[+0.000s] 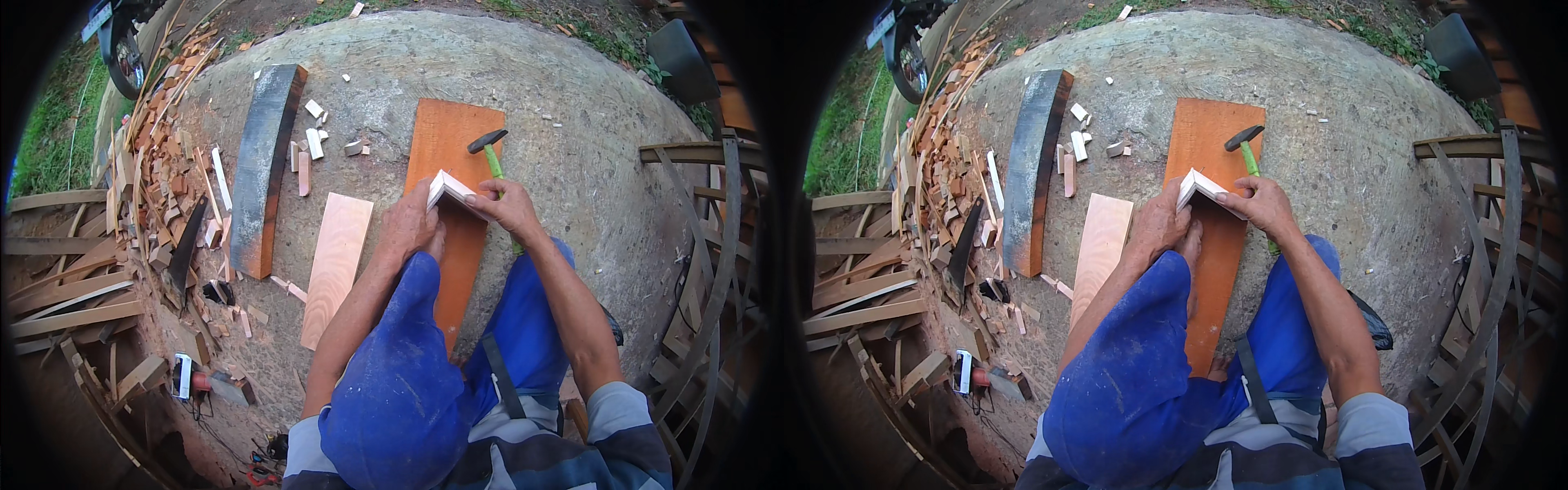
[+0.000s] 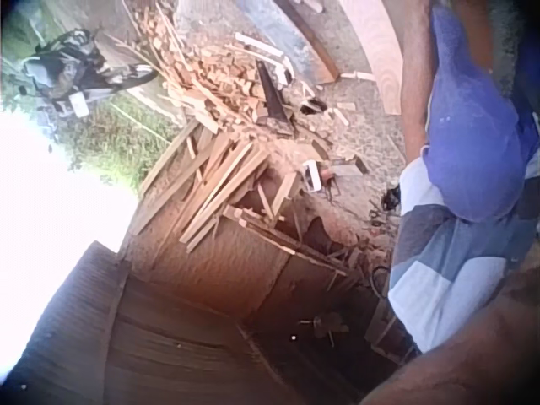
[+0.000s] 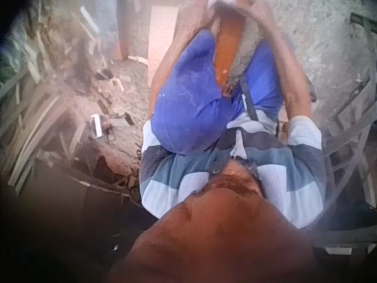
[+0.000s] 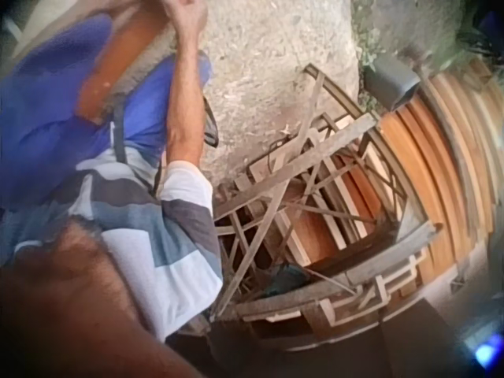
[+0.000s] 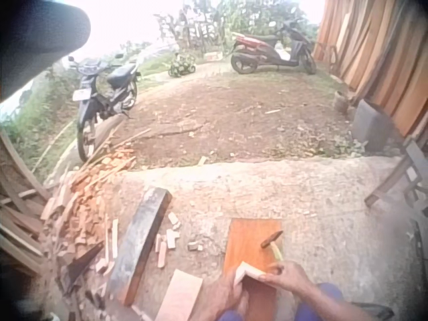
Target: The person sits on the floor and assembles small wooden pieces into a frame-like structure. They use a hammer to drive nails into the joints, repeatedly adjusting the pieces to ensure alignment.
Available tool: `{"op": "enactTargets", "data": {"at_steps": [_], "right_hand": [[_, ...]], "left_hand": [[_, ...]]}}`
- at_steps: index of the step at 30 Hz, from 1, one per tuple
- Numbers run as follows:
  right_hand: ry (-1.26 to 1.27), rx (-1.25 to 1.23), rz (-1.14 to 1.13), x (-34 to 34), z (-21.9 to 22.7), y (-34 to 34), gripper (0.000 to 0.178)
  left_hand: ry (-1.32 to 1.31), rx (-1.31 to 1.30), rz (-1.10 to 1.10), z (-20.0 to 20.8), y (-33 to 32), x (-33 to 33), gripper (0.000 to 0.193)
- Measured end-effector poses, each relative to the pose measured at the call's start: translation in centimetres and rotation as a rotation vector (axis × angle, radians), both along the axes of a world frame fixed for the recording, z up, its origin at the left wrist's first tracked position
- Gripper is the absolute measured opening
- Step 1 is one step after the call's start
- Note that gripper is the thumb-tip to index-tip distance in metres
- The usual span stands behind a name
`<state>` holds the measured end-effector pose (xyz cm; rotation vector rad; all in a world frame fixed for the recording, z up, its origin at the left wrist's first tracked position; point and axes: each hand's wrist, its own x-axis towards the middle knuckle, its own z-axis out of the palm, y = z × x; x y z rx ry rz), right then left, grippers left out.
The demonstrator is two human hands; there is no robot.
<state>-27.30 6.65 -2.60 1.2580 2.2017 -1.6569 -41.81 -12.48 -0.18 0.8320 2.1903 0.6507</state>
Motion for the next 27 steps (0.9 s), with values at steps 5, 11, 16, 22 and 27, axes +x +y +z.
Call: {"op": "enactTargets", "data": {"at_steps": [5,11,16,22,27], "right_hand": [[-0.064,0.044,0.026,0.1,0.1,0.1,0.08],[-0.067,0.086,0.087,0.3,0.1,0.2,0.081],[0.121,-0.135,-0.064,0.6,-1.4,1.0,0.057],[0.225,-0.265,-0.497,3.0,-3.9,0.4,0.044],[0.185,-0.037,-0.626,6.5,-5.2,0.5,0.042]], "left_hand": [[-0.758,0.189,0.17,-1.6,-2.8,-3.0,0.086],[-0.78,0.201,0.184,-2.2,-6.2,-1.8,0.096],[-0.648,0.075,0.15,-1.7,-5.7,-2.0,0.077],[-0.763,0.054,0.271,-2.0,-6.1,-1.4,0.069],[-0.967,0.207,0.309,-0.9,-7.3,-1.2,0.06]]}}
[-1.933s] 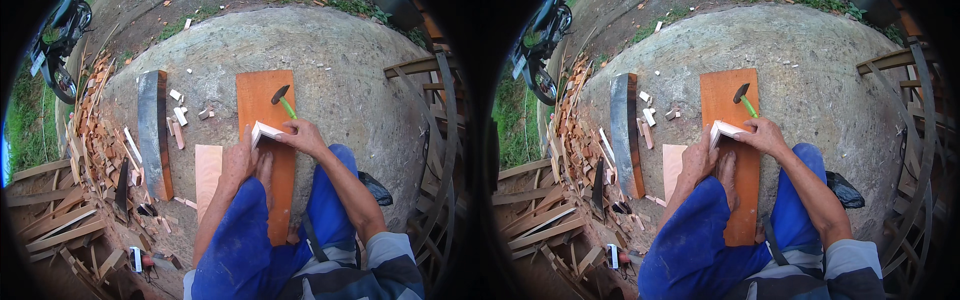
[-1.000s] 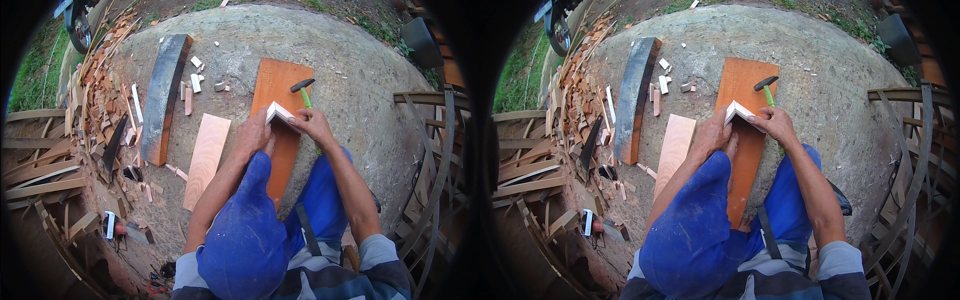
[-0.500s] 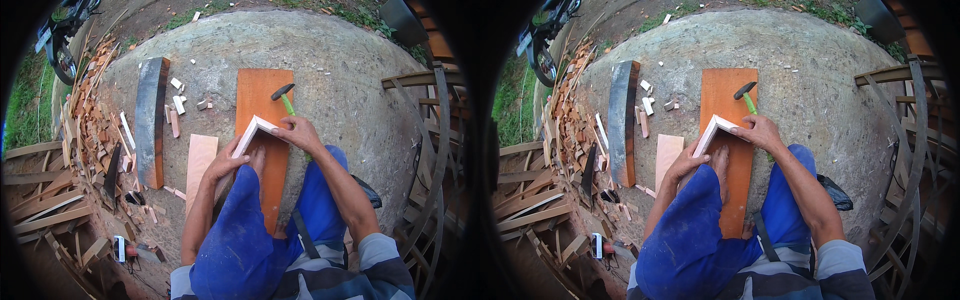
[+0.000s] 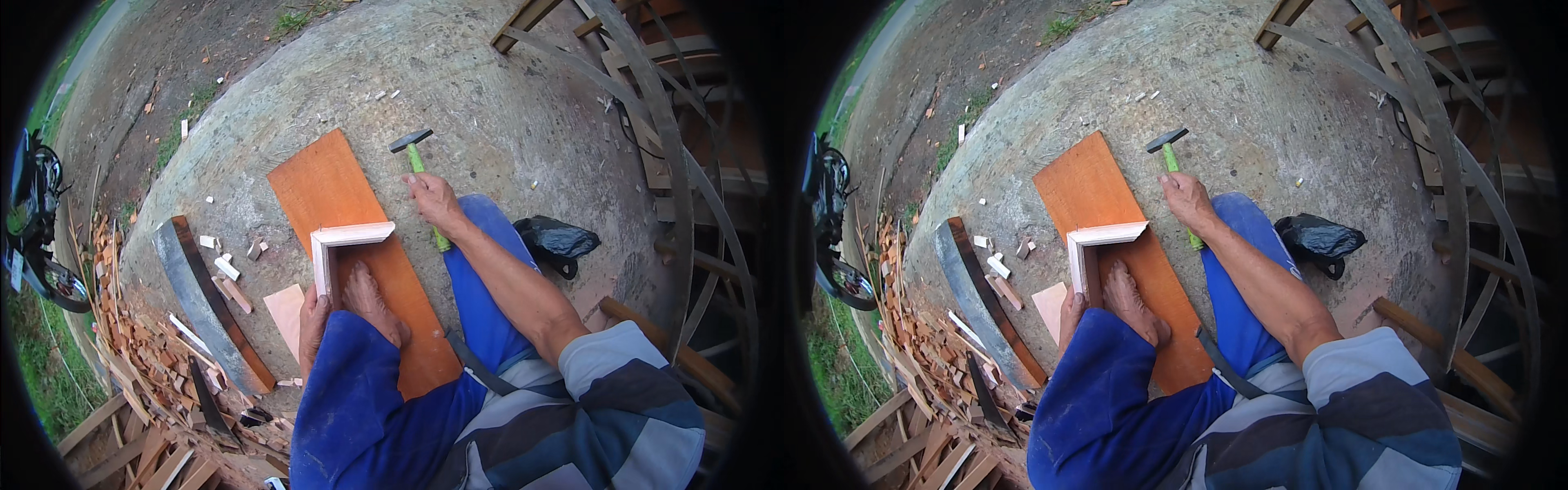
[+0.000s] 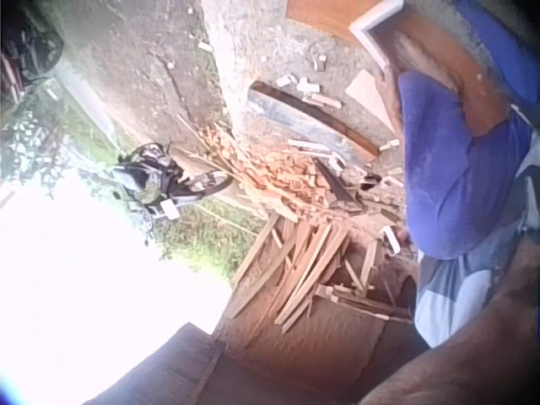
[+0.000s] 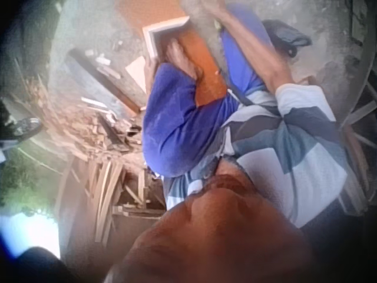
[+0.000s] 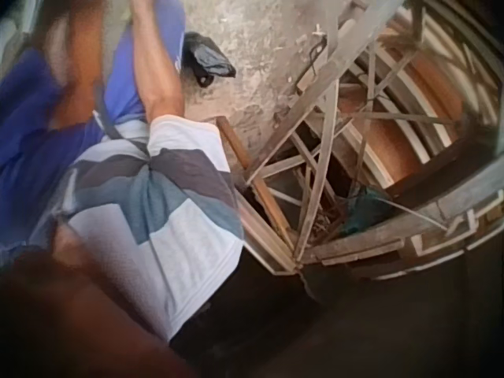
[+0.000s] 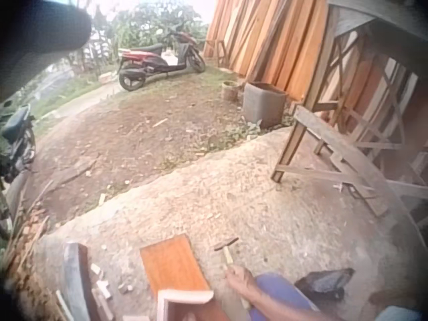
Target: The person sits on the floor and assembles small wooden pieces into a frame-like structure. They use a hammer to drive nails into the joints, repeatedly adjusting the pieces to ensure alignment.
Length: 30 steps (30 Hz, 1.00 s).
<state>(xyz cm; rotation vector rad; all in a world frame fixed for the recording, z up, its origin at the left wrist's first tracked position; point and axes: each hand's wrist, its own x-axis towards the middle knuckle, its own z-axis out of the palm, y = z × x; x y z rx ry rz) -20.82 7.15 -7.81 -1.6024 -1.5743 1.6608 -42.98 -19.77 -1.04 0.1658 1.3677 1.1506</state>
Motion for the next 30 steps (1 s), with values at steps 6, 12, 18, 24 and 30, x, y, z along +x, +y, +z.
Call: {"op": "enactTargets", "data": {"at_steps": [6,12,18,24,30], "right_hand": [[0.049,-0.183,-0.02,0.1,1.4,0.1,0.045],[0.142,-0.056,0.342,-1.7,3.4,-1.9,0.046],[0.139,0.239,0.52,-5.9,2.8,-3.1,0.04],[0.041,0.525,0.621,-7.9,1.5,-3.4,0.051],[-0.096,0.526,0.736,-7.0,0.1,-3.8,0.052]], "left_hand": [[0.073,0.033,-0.052,1.1,-1.1,0.7,0.057],[0.337,-0.14,-0.065,2.7,-2.1,-0.1,0.099],[1.277,-0.261,-0.28,5.4,-0.8,-1.3,0.109],[1.619,-0.299,-0.425,5.1,0.0,0.9,0.118],[1.272,-0.197,-0.254,1.6,0.7,0.3,0.09]]}}
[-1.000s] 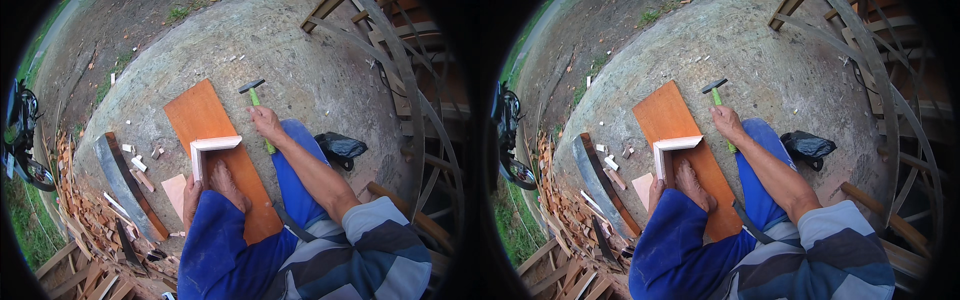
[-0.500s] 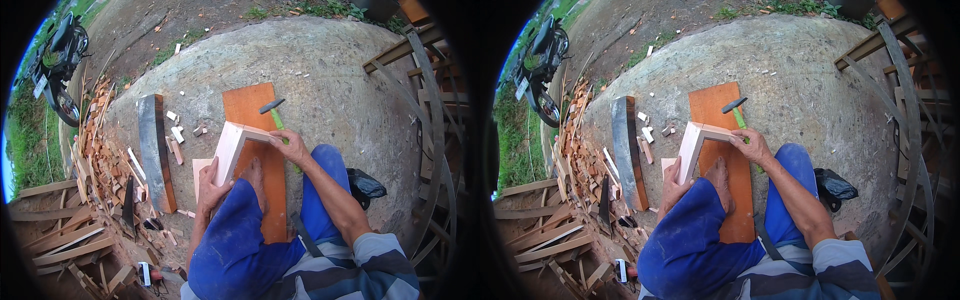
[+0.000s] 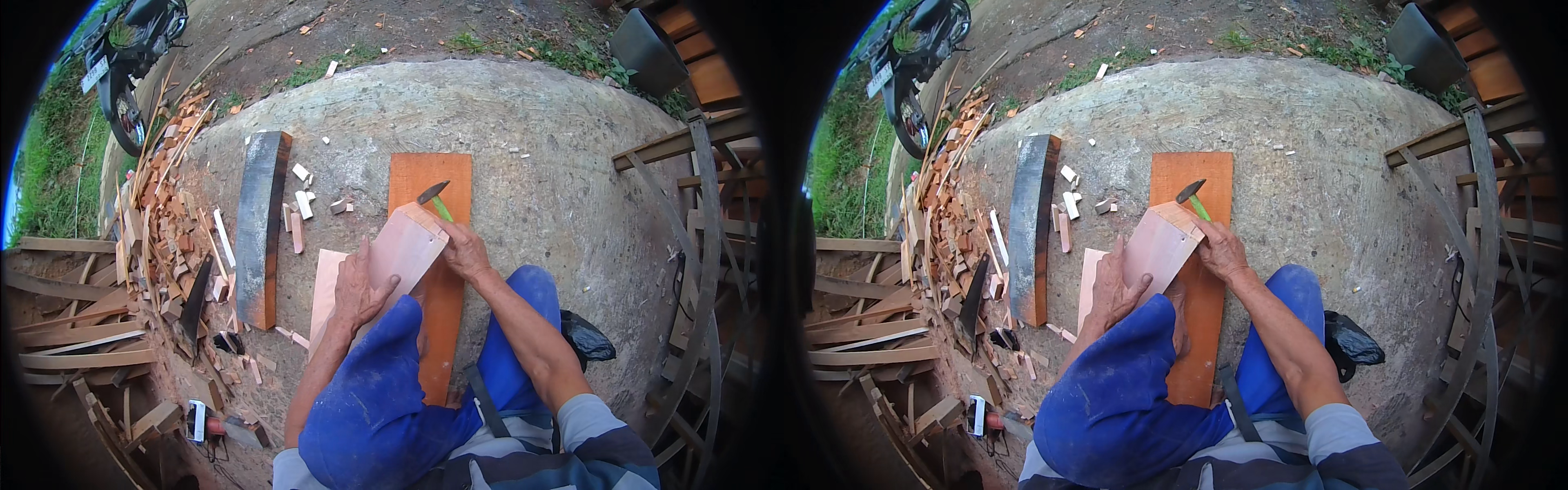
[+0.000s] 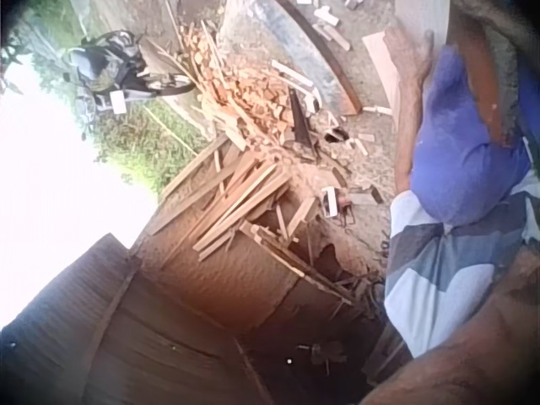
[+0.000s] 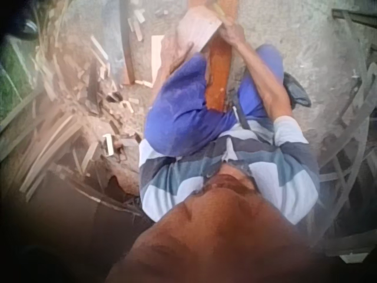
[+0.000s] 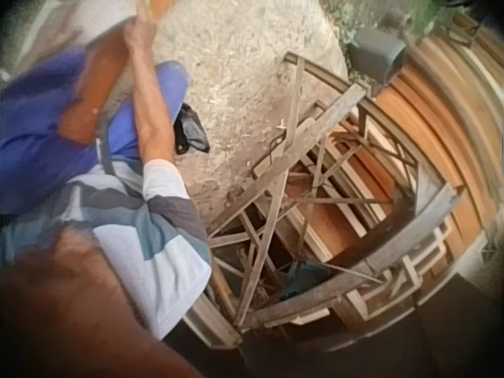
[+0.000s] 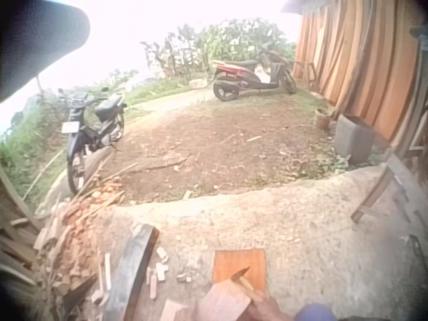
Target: The person sits on the floor and assembles small wooden pieces into a frame-like structure. They use a hammer to drive nails into the joints, repeatedly adjusting the pieces to ensure alignment.
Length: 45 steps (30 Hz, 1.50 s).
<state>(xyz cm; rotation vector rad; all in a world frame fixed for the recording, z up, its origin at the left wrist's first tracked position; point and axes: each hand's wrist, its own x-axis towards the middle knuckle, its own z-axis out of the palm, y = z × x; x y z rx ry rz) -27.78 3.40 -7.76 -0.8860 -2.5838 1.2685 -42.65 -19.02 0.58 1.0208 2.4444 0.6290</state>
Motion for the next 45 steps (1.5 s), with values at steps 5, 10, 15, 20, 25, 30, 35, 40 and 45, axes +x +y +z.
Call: {"op": "enactTargets", "data": {"at_steps": [5,10,15,20,25,30,35,40,45], "right_hand": [[0.017,0.025,0.064,0.1,-0.5,0.4,0.054],[0.025,-0.173,-0.092,-0.4,0.8,1.8,0.057],[0.118,0.028,-0.194,3.0,5.9,1.8,0.064],[0.267,0.304,0.128,9.4,11.3,0.4,0.072],[0.167,0.448,0.22,9.5,12.3,0.7,0.073],[0.034,0.436,0.263,7.5,13.3,1.3,0.082],[0.358,0.455,0.231,7.7,15.6,1.3,0.086],[-0.04,0.307,0.226,5.9,13.7,1.3,0.072],[-0.099,0.457,0.329,6.0,14.0,1.1,0.071]], "left_hand": [[-0.293,-0.265,0.142,-1.4,2.9,-1.7,0.068],[-0.078,-0.298,0.152,1.3,5.7,-1.9,0.072],[-0.043,-0.323,0.057,3.3,7.7,-3.8,0.068],[-0.011,-0.323,0.006,4.0,8.1,-4.3,0.069],[-0.026,-0.332,-0.009,4.7,8.4,-4.6,0.07],[-0.026,-0.312,-0.021,4.6,8.3,-4.7,0.07],[-0.014,-0.297,-0.021,3.5,7.9,-4.7,0.069],[-0.064,-0.289,-0.006,3.8,7.9,-4.1,0.07],[-0.048,-0.302,0.014,4.5,7.9,-4.5,0.07]]}}
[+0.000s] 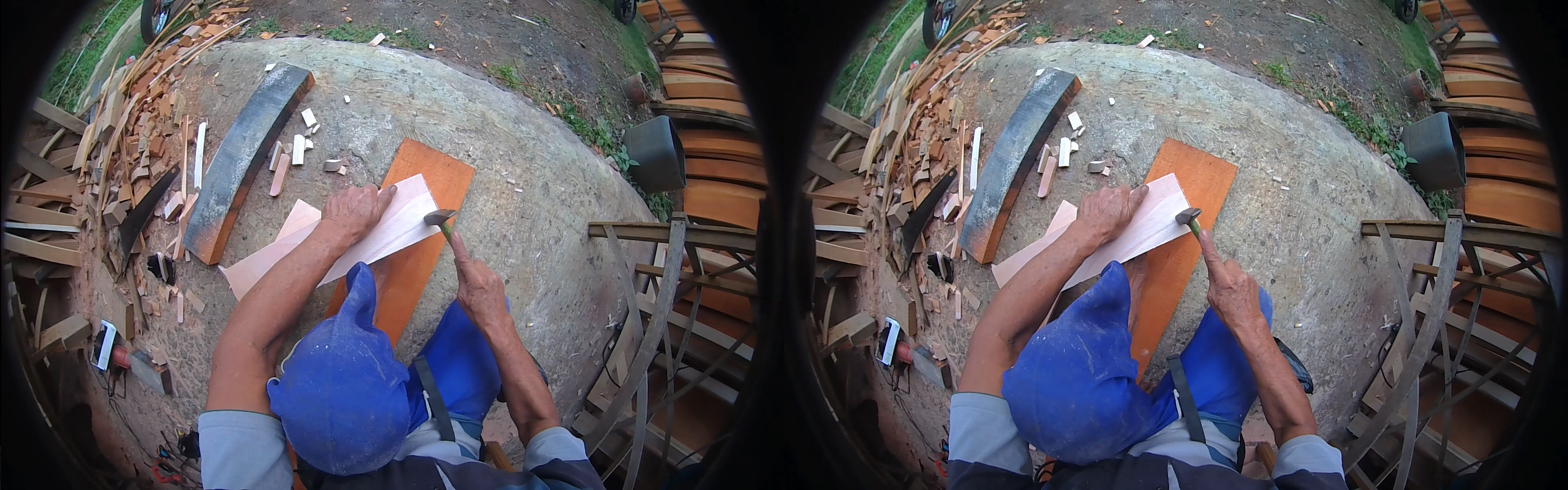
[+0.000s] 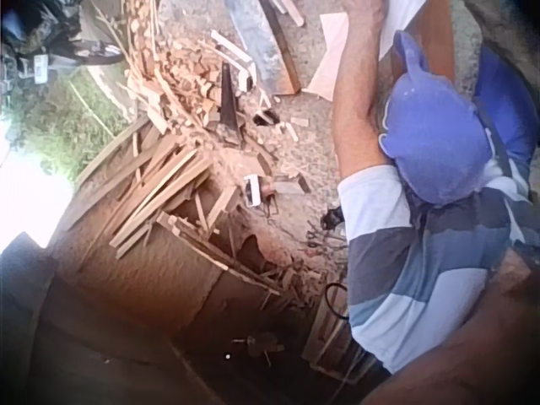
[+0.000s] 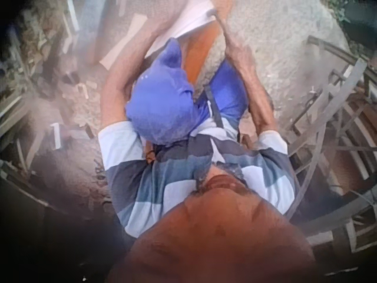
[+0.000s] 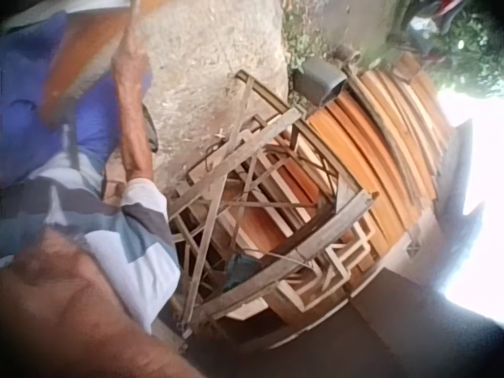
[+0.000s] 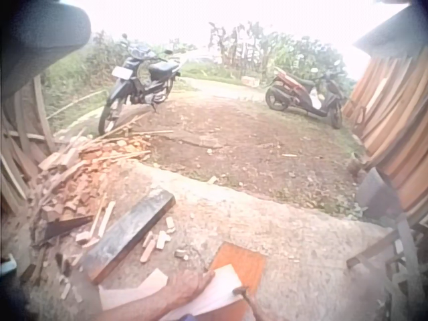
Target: The person sits on the floor and assembles small wooden pieces into a frame-like structure. They use a hammer to drive nails into the joints, repeatedly adjusting the pieces to ensure alignment.
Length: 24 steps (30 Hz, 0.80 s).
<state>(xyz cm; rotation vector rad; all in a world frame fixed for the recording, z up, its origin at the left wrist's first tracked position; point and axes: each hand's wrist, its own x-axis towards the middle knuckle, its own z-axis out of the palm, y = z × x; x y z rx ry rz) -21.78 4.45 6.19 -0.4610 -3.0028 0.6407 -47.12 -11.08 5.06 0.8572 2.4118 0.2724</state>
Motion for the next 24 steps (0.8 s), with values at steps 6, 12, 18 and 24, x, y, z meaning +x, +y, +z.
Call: {"op": "enactTargets", "data": {"at_steps": [6,12,18,24], "right_hand": [[0.511,-0.319,0.049,1.6,2.5,0.3,0.071],[-0.073,-0.084,-0.06,-0.5,-1.2,-0.2,0.073],[0.545,-0.101,-0.015,1.4,3.0,-0.3,0.066],[0.039,-0.203,-0.081,-1.6,-0.1,0.5,0.068]], "left_hand": [[-0.019,0.012,-0.004,-0.9,-0.2,-0.1,0.07],[-0.014,0.017,-0.003,-0.4,-0.3,0.0,0.069],[-0.022,0.034,0.008,-1.0,-0.4,0.0,0.07],[0.029,0.032,0.018,-0.6,0.1,-0.2,0.068]]}}
